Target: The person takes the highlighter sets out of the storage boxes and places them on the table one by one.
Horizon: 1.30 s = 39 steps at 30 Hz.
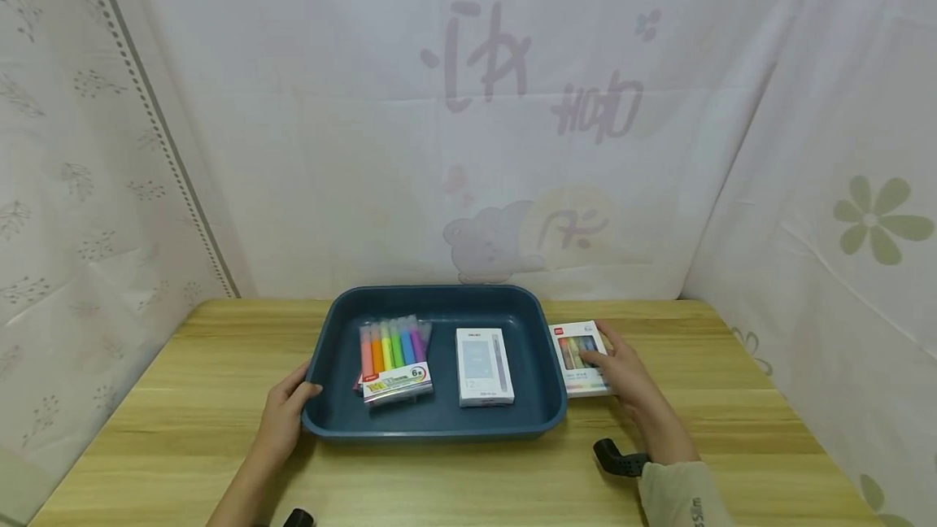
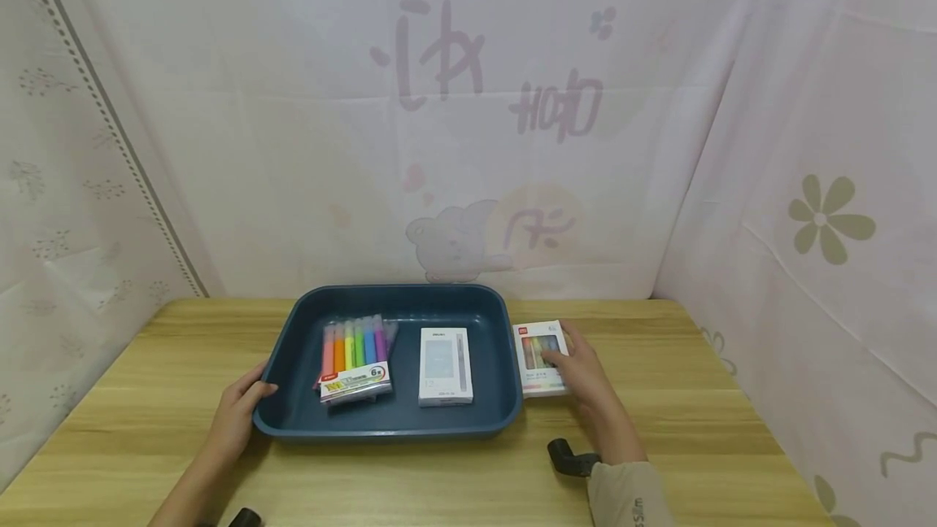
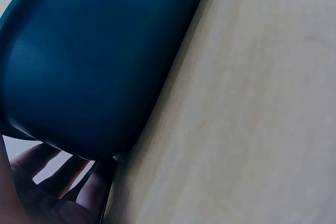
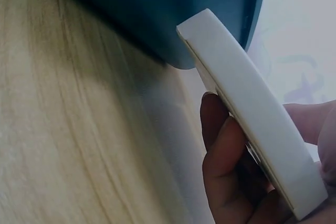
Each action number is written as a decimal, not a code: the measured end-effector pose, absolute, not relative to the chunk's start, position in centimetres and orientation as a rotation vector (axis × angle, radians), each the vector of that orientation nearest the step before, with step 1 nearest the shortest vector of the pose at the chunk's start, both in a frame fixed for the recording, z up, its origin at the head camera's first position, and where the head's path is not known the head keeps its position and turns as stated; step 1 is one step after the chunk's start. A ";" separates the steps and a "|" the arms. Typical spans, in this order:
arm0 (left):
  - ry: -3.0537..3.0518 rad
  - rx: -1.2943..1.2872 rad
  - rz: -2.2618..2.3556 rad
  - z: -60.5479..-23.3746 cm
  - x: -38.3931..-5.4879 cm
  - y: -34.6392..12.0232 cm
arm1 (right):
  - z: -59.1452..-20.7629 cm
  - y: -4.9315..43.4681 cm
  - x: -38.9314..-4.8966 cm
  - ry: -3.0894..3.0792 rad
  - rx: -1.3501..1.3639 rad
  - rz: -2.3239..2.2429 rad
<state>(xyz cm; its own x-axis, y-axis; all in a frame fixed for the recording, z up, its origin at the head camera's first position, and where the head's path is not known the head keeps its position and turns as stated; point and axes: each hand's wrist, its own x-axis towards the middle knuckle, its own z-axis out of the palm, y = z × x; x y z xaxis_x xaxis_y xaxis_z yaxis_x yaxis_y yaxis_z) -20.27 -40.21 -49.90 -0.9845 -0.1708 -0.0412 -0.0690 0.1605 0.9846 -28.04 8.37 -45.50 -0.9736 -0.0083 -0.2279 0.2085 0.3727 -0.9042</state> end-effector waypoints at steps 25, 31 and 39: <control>-2.349 0.231 -1.968 -50.0 -20.3 -40.4 | -46.9 6.7 -27.9 2.488 0.086 -1.557; -2.355 0.216 -1.938 -50.1 -20.4 -40.4 | -46.9 6.4 -27.8 2.583 0.038 -1.478; -2.334 0.237 -1.957 -50.1 -20.4 -40.4 | -46.9 6.0 -27.6 2.616 0.060 -1.434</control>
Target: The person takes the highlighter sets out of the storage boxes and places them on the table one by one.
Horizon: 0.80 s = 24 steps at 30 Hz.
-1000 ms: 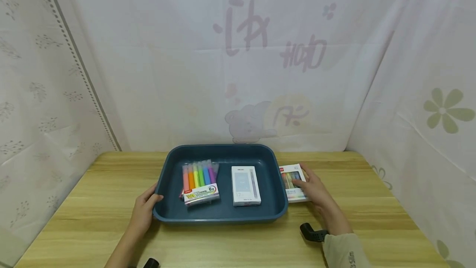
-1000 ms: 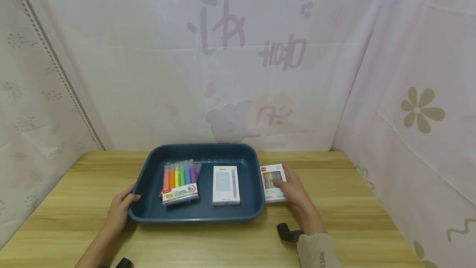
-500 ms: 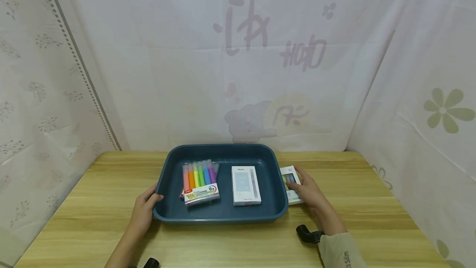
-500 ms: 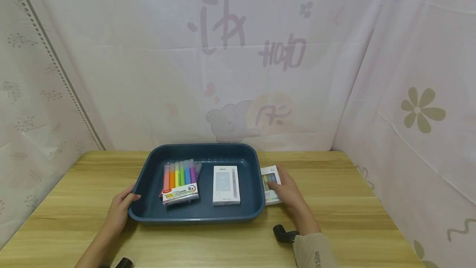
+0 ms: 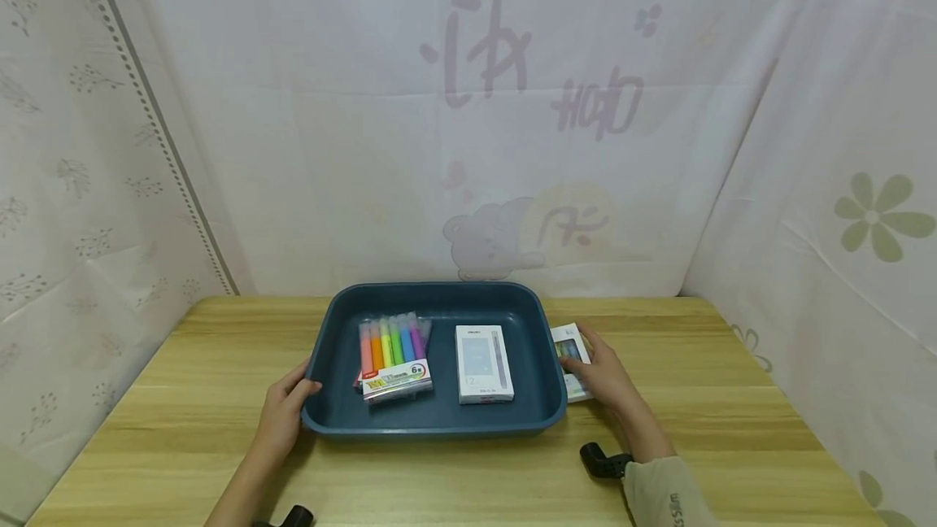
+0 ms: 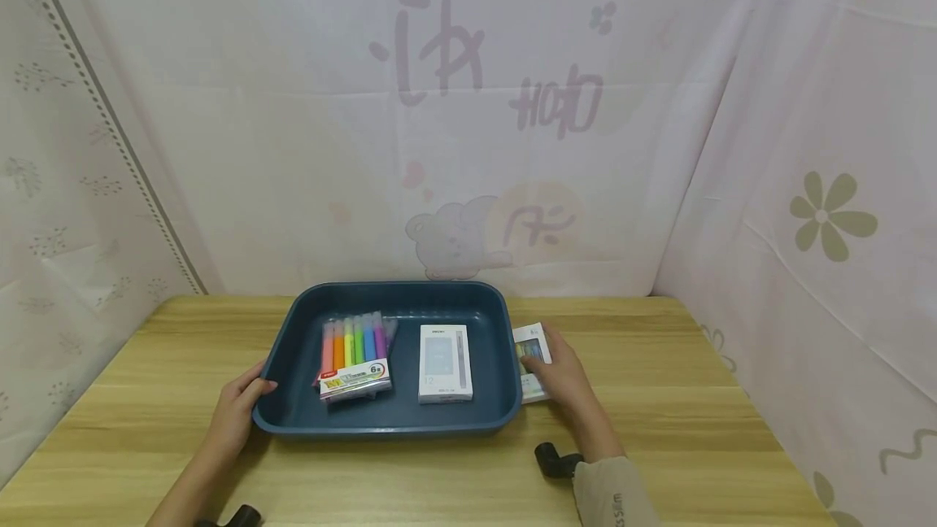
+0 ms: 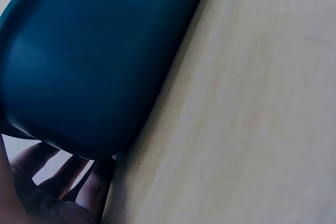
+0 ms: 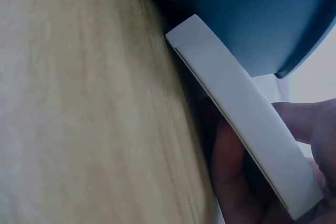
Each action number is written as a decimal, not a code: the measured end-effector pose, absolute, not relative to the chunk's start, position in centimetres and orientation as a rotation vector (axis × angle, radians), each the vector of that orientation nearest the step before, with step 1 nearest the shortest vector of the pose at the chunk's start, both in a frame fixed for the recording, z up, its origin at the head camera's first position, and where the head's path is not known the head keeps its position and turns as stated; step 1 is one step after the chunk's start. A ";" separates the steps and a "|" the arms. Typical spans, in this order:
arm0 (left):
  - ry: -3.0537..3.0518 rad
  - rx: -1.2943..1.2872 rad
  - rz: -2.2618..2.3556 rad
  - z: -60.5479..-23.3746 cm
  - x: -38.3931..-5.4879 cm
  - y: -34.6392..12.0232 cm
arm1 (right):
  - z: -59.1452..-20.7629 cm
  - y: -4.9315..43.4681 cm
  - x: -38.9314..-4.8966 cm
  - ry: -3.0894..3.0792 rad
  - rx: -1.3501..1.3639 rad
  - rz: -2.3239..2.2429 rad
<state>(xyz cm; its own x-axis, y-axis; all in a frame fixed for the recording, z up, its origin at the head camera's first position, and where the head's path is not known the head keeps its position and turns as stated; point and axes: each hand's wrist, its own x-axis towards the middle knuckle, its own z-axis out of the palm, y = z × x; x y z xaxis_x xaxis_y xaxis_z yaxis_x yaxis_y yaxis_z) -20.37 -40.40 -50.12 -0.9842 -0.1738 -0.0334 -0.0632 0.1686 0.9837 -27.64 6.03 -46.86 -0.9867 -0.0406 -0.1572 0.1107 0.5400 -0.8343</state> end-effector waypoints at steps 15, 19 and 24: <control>-2.344 0.219 -1.888 -49.9 -20.2 -40.2 | -46.3 5.6 -27.4 2.803 0.067 -1.239; -2.345 0.215 -1.893 -50.0 -20.2 -40.3 | -46.3 5.7 -27.4 2.840 0.086 -1.214; -2.361 0.240 -1.897 -50.0 -20.3 -40.4 | -46.4 5.6 -27.5 2.860 0.112 -1.211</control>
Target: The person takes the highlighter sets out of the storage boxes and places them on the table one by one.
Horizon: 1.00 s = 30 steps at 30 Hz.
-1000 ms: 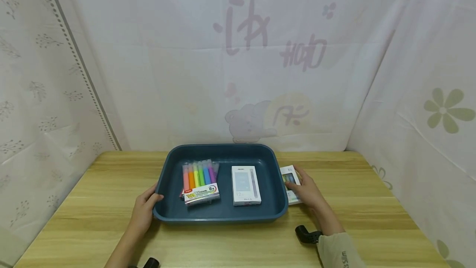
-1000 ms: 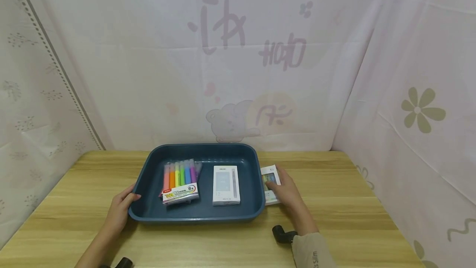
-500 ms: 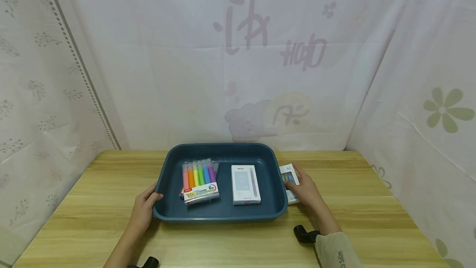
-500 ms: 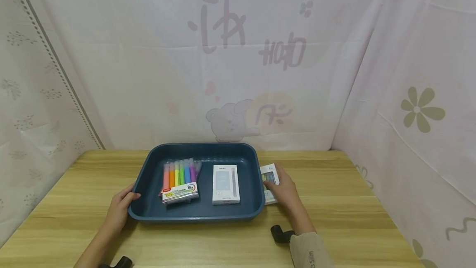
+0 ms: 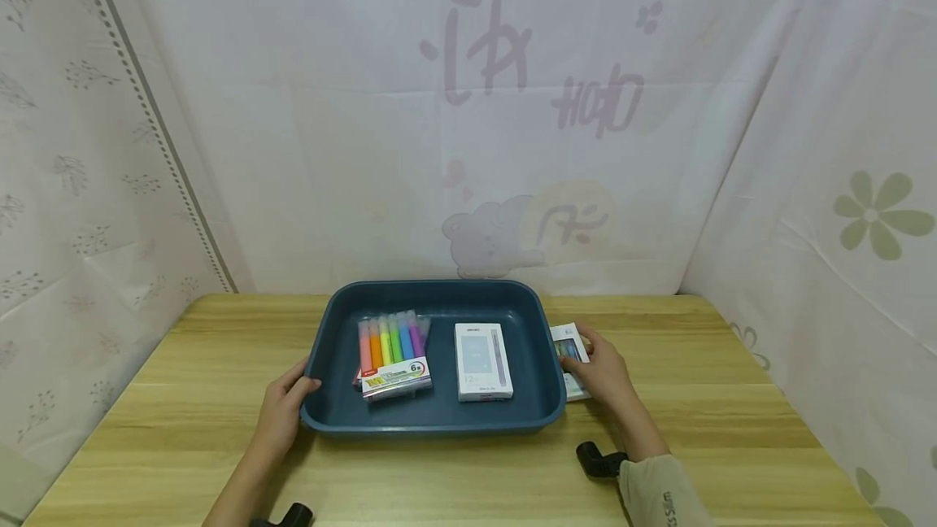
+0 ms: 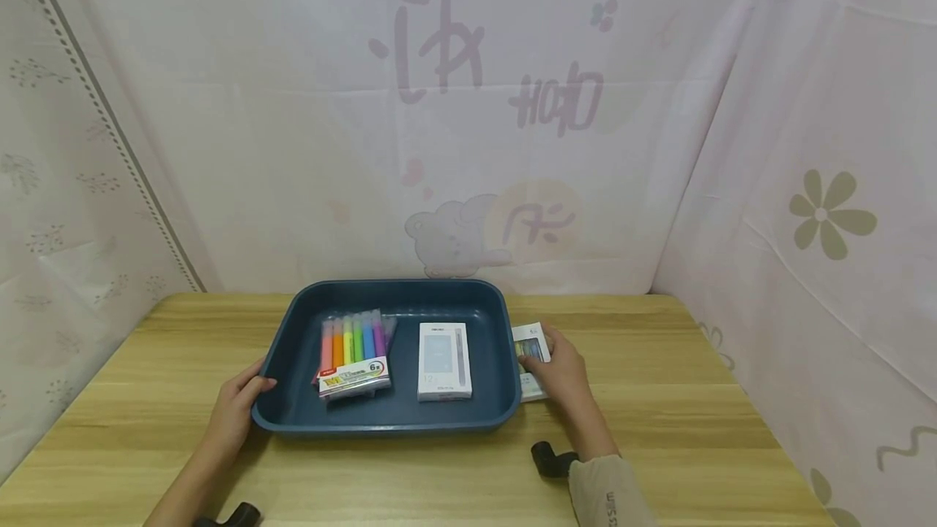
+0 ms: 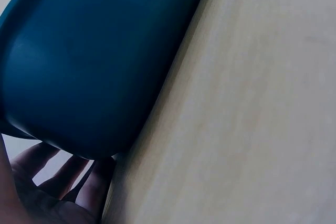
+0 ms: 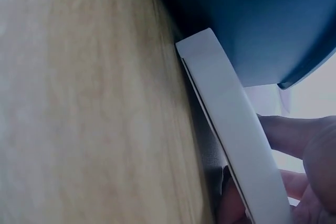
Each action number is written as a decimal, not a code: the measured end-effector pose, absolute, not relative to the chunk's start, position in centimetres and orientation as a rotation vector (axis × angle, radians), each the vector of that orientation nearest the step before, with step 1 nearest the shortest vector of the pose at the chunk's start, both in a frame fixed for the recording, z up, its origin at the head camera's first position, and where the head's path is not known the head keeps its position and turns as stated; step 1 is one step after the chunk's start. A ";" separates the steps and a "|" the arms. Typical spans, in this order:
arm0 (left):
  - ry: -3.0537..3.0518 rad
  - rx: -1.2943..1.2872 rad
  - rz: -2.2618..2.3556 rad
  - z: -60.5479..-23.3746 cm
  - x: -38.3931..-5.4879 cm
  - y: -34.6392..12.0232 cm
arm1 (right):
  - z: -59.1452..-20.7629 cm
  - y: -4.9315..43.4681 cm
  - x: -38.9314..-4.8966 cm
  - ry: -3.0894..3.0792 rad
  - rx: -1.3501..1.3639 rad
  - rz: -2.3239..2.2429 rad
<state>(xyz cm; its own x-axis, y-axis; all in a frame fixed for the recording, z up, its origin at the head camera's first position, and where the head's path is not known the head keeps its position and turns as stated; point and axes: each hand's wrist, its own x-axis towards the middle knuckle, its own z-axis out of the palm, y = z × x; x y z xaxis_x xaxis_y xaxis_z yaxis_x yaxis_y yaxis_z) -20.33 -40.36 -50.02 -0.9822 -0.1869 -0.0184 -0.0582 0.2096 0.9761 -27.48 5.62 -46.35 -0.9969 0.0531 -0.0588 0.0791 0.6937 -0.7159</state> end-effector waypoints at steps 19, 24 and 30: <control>-2.381 0.265 -1.897 -49.6 -20.2 -40.2 | -46.4 5.5 -27.5 2.951 0.199 -1.107; -2.375 0.262 -1.901 -49.7 -20.2 -40.3 | -46.1 5.4 -27.4 2.976 0.189 -1.051; -2.365 0.247 -1.913 -49.7 -20.2 -40.3 | -46.0 5.2 -27.3 2.980 0.203 -1.007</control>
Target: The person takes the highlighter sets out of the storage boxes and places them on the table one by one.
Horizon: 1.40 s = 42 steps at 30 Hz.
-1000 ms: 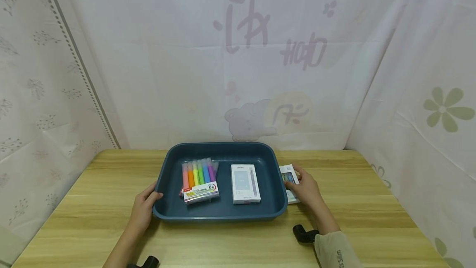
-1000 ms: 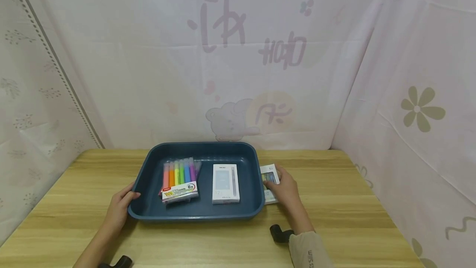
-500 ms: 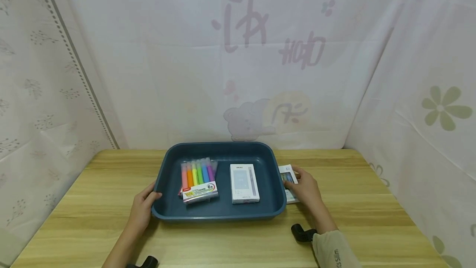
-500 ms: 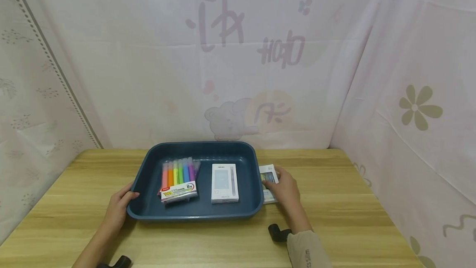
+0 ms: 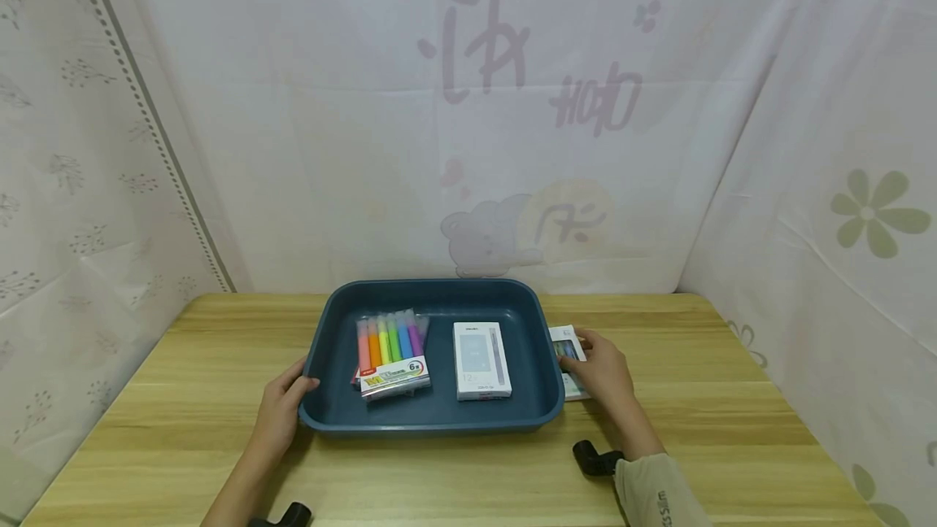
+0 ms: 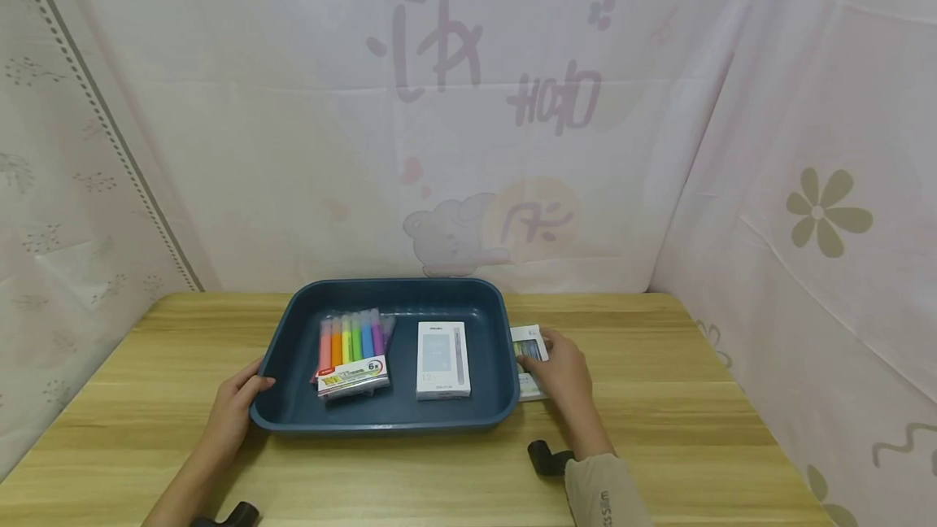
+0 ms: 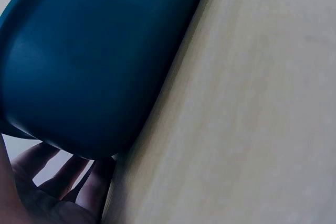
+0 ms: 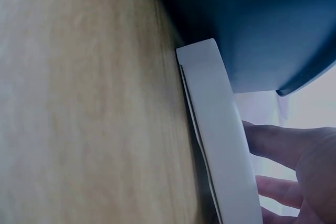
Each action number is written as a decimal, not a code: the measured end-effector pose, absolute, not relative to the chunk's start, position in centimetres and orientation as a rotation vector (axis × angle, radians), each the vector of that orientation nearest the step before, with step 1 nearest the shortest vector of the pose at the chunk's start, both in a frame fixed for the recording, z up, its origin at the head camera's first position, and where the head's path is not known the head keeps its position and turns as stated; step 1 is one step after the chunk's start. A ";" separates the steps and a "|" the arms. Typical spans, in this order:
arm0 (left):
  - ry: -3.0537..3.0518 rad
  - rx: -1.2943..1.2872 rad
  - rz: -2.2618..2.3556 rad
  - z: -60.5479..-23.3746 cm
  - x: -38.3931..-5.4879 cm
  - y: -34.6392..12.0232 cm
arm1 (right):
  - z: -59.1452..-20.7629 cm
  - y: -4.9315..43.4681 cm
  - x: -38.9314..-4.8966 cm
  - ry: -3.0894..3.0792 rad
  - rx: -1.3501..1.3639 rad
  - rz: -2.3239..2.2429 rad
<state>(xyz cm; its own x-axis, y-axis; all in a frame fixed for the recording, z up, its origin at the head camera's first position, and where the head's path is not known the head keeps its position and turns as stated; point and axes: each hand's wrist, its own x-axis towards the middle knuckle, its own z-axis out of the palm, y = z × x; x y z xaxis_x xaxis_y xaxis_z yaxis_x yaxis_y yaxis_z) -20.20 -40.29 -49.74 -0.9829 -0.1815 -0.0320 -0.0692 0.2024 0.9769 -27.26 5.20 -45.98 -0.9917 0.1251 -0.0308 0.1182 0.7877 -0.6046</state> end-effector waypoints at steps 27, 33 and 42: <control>-2.386 0.247 -1.883 -49.7 -20.1 -40.3 | -46.3 5.3 -27.2 -2.974 -0.141 0.967; -2.379 0.259 -1.896 -49.7 -20.2 -40.3 | -46.4 5.4 -27.2 -2.974 -0.128 0.962; -2.353 0.263 -1.920 -49.7 -20.3 -40.2 | -46.5 5.5 -27.4 -2.985 -0.145 0.952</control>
<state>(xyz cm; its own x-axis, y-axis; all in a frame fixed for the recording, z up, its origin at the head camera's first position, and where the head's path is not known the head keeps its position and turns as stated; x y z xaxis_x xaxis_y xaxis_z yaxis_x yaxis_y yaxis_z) -20.35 -40.19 -49.72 -0.9808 -0.1916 -0.0364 -0.0740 0.1932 0.9784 -27.39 5.47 -46.52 -0.9957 0.0895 -0.0231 0.0864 0.8115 -0.5779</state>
